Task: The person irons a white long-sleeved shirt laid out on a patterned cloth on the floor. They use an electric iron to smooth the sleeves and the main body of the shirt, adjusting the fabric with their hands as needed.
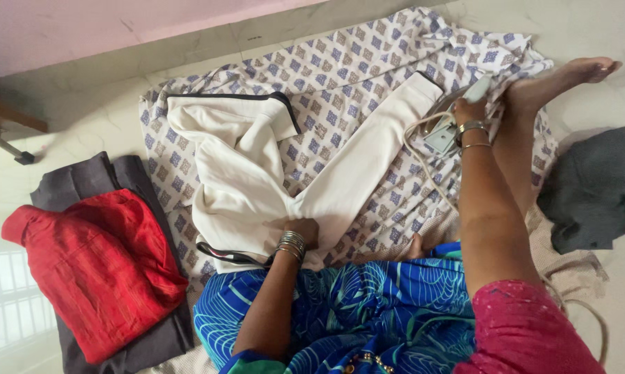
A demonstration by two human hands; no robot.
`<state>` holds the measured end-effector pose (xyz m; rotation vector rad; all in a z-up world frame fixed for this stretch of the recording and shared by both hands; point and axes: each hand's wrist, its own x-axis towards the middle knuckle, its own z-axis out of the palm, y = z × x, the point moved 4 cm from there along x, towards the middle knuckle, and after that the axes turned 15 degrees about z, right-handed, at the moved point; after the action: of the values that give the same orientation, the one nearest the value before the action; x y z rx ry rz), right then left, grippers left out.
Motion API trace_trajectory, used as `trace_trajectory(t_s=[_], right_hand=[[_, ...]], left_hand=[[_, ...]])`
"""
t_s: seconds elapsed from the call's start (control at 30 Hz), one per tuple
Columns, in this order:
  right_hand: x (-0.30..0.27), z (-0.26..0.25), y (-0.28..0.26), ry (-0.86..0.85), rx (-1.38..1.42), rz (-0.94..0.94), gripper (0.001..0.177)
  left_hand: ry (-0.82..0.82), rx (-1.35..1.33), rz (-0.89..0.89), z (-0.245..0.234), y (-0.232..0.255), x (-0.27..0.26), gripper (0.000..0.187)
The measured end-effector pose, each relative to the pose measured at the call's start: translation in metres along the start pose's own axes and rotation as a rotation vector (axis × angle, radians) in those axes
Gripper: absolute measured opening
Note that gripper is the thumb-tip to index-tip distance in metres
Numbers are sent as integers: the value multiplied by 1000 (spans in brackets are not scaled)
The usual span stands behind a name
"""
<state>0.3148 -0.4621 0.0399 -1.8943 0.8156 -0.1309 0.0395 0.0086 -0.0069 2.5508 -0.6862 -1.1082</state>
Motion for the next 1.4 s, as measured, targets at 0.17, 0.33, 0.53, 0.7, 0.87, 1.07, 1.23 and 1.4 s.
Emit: trace_trajectory(t_s=[0.17, 0.33, 0.53, 0.7, 0.87, 1.07, 1.23, 1.4], right_hand=[[-40, -8, -5, -186, 114, -281, 53], [-51, -21, -25, -299, 446, -307, 42], [-131, -57, -104, -265, 560, -310, 41], [-287, -111, -135, -547, 414, -345, 39], [-373, -96, -118, -861, 197, -249, 41], [-388, 31, -40, -996, -254, -146, 44], [-403, 108, 4, -1047, -514, -211, 68], [-414, 131, 19, -1045, -629, -213, 74]], left_hand=[[-18, -21, 24, -4, 2, -4, 37], [8, 24, 43, -3, 1, -2, 40], [32, 5, 98, 5, -10, 10, 44], [148, -65, 124, 16, -17, 23, 44], [280, -199, 62, 23, -26, 27, 41], [452, -157, -128, 13, -60, 13, 52], [457, -136, -195, 15, -76, 11, 45], [412, -86, -196, 2, -70, 10, 36]])
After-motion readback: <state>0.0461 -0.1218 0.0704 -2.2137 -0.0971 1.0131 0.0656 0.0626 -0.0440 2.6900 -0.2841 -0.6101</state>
